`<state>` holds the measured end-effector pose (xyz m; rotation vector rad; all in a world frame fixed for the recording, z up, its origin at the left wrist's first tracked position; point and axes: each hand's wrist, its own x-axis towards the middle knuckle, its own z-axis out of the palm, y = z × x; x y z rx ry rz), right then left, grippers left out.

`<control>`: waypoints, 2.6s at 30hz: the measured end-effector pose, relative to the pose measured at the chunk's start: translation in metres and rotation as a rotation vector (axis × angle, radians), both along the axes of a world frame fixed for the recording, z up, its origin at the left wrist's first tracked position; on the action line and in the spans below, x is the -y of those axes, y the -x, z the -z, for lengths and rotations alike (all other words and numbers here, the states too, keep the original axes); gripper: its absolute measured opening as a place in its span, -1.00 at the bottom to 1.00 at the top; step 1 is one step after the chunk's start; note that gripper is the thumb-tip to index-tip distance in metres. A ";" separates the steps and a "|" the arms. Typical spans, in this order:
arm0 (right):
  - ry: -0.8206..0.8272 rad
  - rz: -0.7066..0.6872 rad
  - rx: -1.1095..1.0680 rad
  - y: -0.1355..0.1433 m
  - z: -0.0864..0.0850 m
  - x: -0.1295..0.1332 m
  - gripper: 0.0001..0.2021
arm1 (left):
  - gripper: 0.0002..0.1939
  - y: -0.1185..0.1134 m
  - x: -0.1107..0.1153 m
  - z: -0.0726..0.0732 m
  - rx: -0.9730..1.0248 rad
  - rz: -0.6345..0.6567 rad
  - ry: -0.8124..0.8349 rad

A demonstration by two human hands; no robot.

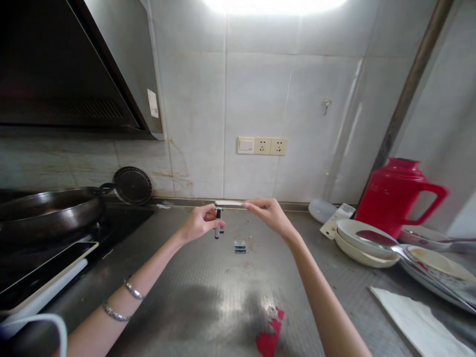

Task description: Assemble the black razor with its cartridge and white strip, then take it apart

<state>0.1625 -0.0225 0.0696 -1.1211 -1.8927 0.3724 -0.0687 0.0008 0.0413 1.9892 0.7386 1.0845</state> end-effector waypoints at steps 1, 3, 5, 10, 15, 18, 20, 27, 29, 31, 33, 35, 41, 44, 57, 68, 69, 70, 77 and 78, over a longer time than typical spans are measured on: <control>0.008 -0.006 0.001 0.000 0.000 0.000 -0.51 | -0.78 0.000 0.000 -0.001 0.003 -0.001 0.001; 0.027 0.008 0.000 -0.001 0.002 -0.002 -0.51 | -0.78 0.000 0.001 -0.001 0.007 -0.002 0.009; 0.027 0.035 -0.012 -0.003 0.004 -0.004 -0.51 | -0.78 0.000 0.001 -0.002 0.011 0.002 0.020; -0.008 -0.022 -0.011 -0.004 0.004 -0.005 -0.53 | -0.78 0.000 0.000 0.000 0.011 0.006 0.020; 0.024 -0.006 0.026 -0.002 0.009 -0.009 -0.49 | -0.78 -0.001 0.001 0.000 0.023 0.014 0.025; -0.008 -0.024 -0.011 -0.005 0.007 -0.008 -0.52 | -0.78 -0.001 0.001 0.000 0.018 0.014 0.029; -0.030 -0.060 -0.034 -0.006 0.004 -0.006 -0.54 | -0.77 -0.002 0.001 0.000 0.005 0.006 0.021; 0.020 -0.079 -0.042 -0.004 0.016 -0.015 -0.52 | -0.79 -0.003 0.003 0.000 0.001 0.020 0.015; 0.025 -0.080 -0.054 -0.004 0.018 -0.017 -0.53 | -0.78 -0.002 0.002 0.001 -0.002 0.016 0.015; 0.025 -0.114 -0.073 -0.004 0.018 -0.017 -0.56 | -0.77 -0.002 0.001 0.001 -0.003 0.009 0.013; 0.030 -0.140 -0.084 -0.005 0.018 -0.016 -0.58 | -0.76 -0.001 0.000 0.002 0.003 0.009 0.013; 0.048 -0.141 -0.084 -0.005 0.020 -0.018 -0.57 | -0.75 -0.001 -0.001 0.002 0.021 0.018 0.019; 0.068 -0.095 -0.103 -0.003 0.024 -0.021 -0.54 | -0.75 -0.003 -0.001 0.003 0.053 0.037 0.045; 0.070 -0.155 -0.123 -0.001 0.024 -0.020 -0.58 | -0.77 -0.002 -0.001 0.004 0.030 0.036 0.025; 0.061 -0.148 -0.066 0.001 0.025 -0.021 -0.58 | -0.78 -0.003 -0.001 0.003 0.036 0.046 0.011; 0.001 -0.103 -0.077 -0.001 0.022 -0.018 -0.59 | -0.79 -0.002 0.002 0.000 0.018 0.032 0.007; 0.006 -0.083 -0.070 -0.002 0.024 -0.020 -0.58 | -0.79 -0.002 0.002 0.000 0.019 0.033 0.012; 0.010 -0.065 -0.068 -0.002 0.025 -0.022 -0.57 | -0.79 -0.002 0.003 0.000 0.018 0.033 0.016; -0.016 -0.150 -0.133 0.001 0.027 -0.020 -0.63 | -0.78 -0.002 -0.001 0.002 0.012 0.016 -0.003; -0.018 -0.156 -0.131 0.002 0.028 -0.021 -0.63 | -0.78 -0.001 -0.002 0.003 0.016 0.018 -0.003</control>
